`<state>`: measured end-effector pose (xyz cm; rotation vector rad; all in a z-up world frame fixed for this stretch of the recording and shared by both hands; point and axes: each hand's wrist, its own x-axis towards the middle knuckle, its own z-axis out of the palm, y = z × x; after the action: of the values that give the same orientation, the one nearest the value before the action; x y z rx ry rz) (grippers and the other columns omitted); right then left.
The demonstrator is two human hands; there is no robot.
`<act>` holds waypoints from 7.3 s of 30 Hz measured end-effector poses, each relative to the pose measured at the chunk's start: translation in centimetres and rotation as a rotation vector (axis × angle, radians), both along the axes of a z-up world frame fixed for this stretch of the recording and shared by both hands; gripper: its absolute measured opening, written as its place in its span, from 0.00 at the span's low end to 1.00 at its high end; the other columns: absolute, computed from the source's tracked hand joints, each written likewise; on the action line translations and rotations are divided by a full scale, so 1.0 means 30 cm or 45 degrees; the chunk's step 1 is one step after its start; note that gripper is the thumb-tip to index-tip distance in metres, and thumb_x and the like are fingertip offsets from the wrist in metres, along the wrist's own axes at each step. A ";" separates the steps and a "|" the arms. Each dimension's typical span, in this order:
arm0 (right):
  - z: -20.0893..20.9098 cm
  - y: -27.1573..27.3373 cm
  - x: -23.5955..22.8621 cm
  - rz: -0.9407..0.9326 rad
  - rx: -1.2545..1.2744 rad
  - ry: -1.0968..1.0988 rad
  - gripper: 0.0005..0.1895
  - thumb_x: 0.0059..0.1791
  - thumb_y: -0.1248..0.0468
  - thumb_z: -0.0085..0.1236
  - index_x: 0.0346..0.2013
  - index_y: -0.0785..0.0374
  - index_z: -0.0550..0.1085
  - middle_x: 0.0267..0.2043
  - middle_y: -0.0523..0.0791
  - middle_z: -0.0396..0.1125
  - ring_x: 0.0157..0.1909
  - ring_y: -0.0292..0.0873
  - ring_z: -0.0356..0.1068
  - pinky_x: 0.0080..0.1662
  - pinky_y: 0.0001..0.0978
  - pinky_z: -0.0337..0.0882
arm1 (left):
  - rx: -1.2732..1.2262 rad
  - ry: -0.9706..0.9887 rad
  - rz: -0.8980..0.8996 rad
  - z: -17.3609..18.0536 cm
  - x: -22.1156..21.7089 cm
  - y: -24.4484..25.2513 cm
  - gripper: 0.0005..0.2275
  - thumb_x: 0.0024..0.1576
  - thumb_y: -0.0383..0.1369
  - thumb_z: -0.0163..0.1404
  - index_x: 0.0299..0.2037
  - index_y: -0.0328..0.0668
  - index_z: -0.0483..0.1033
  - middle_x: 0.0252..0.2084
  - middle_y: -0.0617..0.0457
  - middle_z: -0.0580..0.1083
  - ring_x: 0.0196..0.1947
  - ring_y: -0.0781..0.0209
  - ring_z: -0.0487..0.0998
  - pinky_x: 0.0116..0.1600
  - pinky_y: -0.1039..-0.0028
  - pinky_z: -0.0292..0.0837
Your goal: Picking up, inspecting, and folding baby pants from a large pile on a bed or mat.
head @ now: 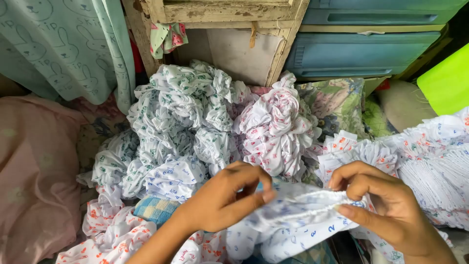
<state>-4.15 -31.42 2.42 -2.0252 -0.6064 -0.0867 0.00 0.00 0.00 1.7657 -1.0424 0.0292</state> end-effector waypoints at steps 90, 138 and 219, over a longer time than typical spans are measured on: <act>-0.579 0.053 -0.176 -0.474 -0.292 0.360 0.10 0.47 0.69 0.38 0.20 0.63 0.62 0.24 0.46 0.69 0.33 0.42 0.68 0.40 0.31 0.63 | 0.847 0.727 1.581 -0.713 0.092 0.564 0.35 0.55 0.54 0.54 0.67 0.38 0.66 0.64 0.30 0.63 0.64 0.29 0.62 0.67 0.46 0.58; 0.193 0.161 0.032 0.385 -0.085 -0.390 0.13 0.52 0.56 0.48 0.26 0.57 0.70 0.26 0.38 0.65 0.38 0.42 0.62 0.72 0.57 0.60 | -0.047 -0.548 -0.074 0.198 -0.038 0.204 0.12 0.60 0.42 0.47 0.29 0.43 0.73 0.31 0.56 0.79 0.29 0.56 0.76 0.41 0.65 0.54; -0.826 0.030 -0.331 -0.889 0.173 0.125 0.10 0.42 0.73 0.39 0.16 0.64 0.56 0.23 0.56 0.66 0.33 0.48 0.70 0.38 0.35 0.61 | 0.584 0.252 1.647 -0.760 0.165 0.256 0.26 0.53 0.27 0.60 0.63 0.35 0.67 0.61 0.36 0.70 0.60 0.44 0.71 0.62 0.60 0.74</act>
<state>-14.07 -30.53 -22.35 -2.0069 0.1856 -0.4266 4.94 7.67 -22.79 2.5146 0.4011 0.4285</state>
